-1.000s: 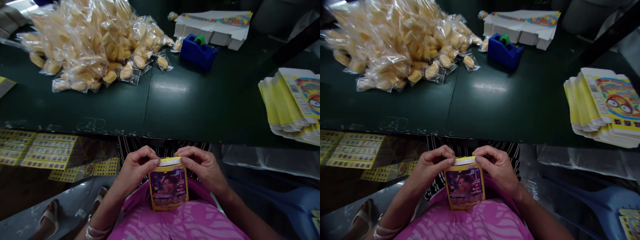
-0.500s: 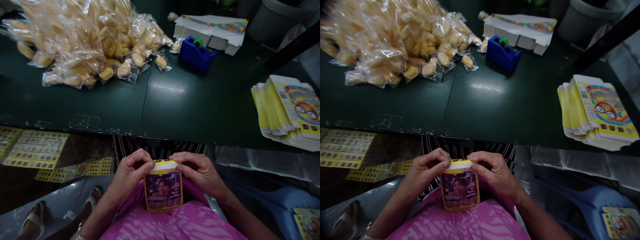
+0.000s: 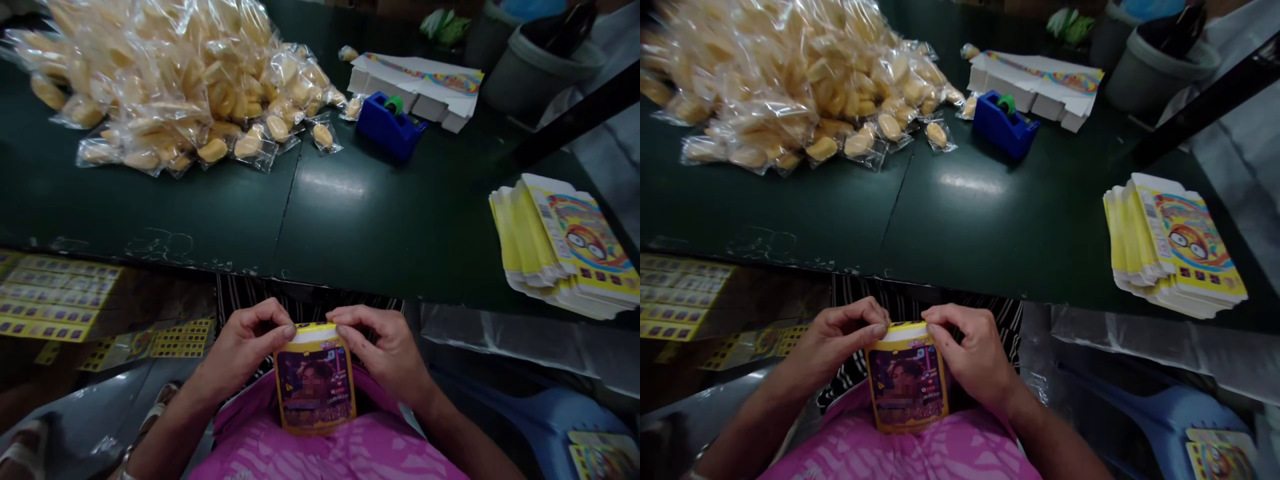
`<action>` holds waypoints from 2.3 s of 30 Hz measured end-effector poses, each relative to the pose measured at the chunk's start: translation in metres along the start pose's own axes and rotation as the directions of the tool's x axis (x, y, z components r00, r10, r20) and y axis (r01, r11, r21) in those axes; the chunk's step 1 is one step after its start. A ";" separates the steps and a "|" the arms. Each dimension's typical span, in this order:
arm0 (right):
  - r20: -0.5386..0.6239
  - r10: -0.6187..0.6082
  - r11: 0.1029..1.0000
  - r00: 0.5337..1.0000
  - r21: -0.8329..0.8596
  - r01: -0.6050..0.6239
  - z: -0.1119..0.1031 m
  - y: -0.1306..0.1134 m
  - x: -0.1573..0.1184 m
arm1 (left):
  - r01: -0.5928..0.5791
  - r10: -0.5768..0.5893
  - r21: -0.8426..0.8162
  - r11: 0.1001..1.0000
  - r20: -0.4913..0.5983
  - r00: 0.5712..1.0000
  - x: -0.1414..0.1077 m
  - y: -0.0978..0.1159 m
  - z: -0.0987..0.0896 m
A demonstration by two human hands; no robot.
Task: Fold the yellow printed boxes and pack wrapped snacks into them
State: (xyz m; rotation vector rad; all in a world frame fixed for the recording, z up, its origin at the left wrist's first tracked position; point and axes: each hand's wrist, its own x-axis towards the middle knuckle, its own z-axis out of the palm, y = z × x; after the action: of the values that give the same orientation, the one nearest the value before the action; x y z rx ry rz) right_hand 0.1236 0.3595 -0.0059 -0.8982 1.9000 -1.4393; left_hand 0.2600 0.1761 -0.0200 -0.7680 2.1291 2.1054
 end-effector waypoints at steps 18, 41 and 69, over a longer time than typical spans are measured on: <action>0.159 0.001 0.990 0.987 0.138 -0.023 -0.005 0.010 -0.011 | -0.111 0.013 0.295 0.949 0.316 0.949 0.021 0.030 -0.003; 0.137 -0.094 0.992 0.986 0.095 0.081 0.008 0.023 -0.005 | -0.252 -0.024 0.521 0.815 0.465 0.885 0.031 0.040 0.001; 0.062 0.137 0.951 0.989 0.271 -0.149 -0.004 0.031 -0.005 | 0.038 -0.061 0.217 0.976 0.101 0.993 0.018 0.025 -0.016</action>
State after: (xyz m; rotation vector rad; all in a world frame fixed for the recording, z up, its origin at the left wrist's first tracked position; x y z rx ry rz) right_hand 0.1177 0.3716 -0.0349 -0.6410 1.6449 -1.5354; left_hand 0.2396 0.1542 -0.0025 -0.6616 2.2076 1.8097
